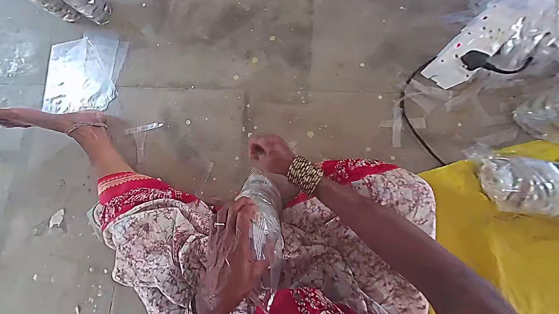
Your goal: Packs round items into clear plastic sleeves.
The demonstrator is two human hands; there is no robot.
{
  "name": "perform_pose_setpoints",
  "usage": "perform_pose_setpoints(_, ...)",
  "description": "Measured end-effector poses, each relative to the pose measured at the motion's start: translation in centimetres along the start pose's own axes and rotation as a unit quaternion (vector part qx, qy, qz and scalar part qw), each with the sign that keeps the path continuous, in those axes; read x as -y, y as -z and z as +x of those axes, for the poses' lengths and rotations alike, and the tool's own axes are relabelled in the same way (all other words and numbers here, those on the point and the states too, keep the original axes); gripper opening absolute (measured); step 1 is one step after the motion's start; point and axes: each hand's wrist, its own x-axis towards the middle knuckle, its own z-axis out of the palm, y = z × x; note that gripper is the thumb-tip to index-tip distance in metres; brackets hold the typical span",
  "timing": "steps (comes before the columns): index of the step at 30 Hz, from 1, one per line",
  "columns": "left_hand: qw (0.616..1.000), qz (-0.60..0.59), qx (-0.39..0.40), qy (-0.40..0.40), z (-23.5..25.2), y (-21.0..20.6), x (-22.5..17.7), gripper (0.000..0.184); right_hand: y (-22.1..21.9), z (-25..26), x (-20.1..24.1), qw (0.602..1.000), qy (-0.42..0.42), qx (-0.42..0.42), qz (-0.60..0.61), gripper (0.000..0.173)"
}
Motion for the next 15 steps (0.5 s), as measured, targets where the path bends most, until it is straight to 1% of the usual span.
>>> perform_pose_setpoints(1,1.0,0.003,0.004,0.005,0.0,0.0,-0.1,0.061,-0.1,0.1,-0.2,1.0,-0.005,0.005,-0.009,0.013)
perform_pose_setpoints(3,1.0,0.008,0.015,0.013,0.1,0.2,-0.3,0.063,-1.0,0.0,-0.4,0.987,-0.048,0.142,-0.052,0.025)
perform_pose_setpoints(4,1.0,0.008,0.018,0.012,0.2,0.3,-0.2,0.064,-1.0,-0.1,-0.4,0.98,-0.061,0.18,-0.061,0.027)
perform_pose_setpoints(5,1.0,0.004,0.018,0.014,0.4,0.3,-0.1,0.063,-0.6,-0.1,-0.7,0.983,-0.058,0.167,-0.048,0.025)
perform_pose_setpoints(7,1.0,0.005,0.015,0.018,0.2,0.1,-0.2,0.062,-0.3,-0.2,-1.5,0.997,-0.043,0.066,0.003,0.015)
perform_pose_setpoints(8,1.0,0.01,0.012,0.019,0.0,0.0,-0.3,0.061,-0.5,-0.3,-1.9,0.998,-0.044,0.051,0.008,0.014)
perform_pose_setpoints(9,1.0,0.015,0.016,0.021,-0.1,0.0,-0.4,0.059,-1.0,-0.5,-2.0,0.994,-0.057,0.092,-0.008,0.018)
perform_pose_setpoints(10,0.999,0.02,0.018,0.02,0.0,0.0,-0.5,0.058,-1.3,-0.6,-2.0,0.986,-0.07,0.149,-0.03,0.022)
perform_pose_setpoints(11,0.999,0.022,0.015,0.019,0.2,0.1,-0.7,0.058,-1.2,-0.6,-1.8,0.981,-0.077,0.173,-0.046,0.024)
perform_pose_setpoints(12,1.0,0.02,0.01,0.021,0.4,0.0,-0.7,0.058,-0.6,-0.6,-1.7,0.984,-0.077,0.151,-0.047,0.023)
perform_pose_setpoints(14,0.999,0.017,0.01,0.028,0.1,0.0,-0.8,0.058,-0.1,-0.8,-1.9,0.997,-0.059,0.045,-0.018,0.013)
perform_pose_setpoints(15,0.999,0.018,0.013,0.029,0.0,0.1,-0.8,0.058,-0.3,-0.9,-1.9,0.997,-0.067,0.04,-0.013,0.012)
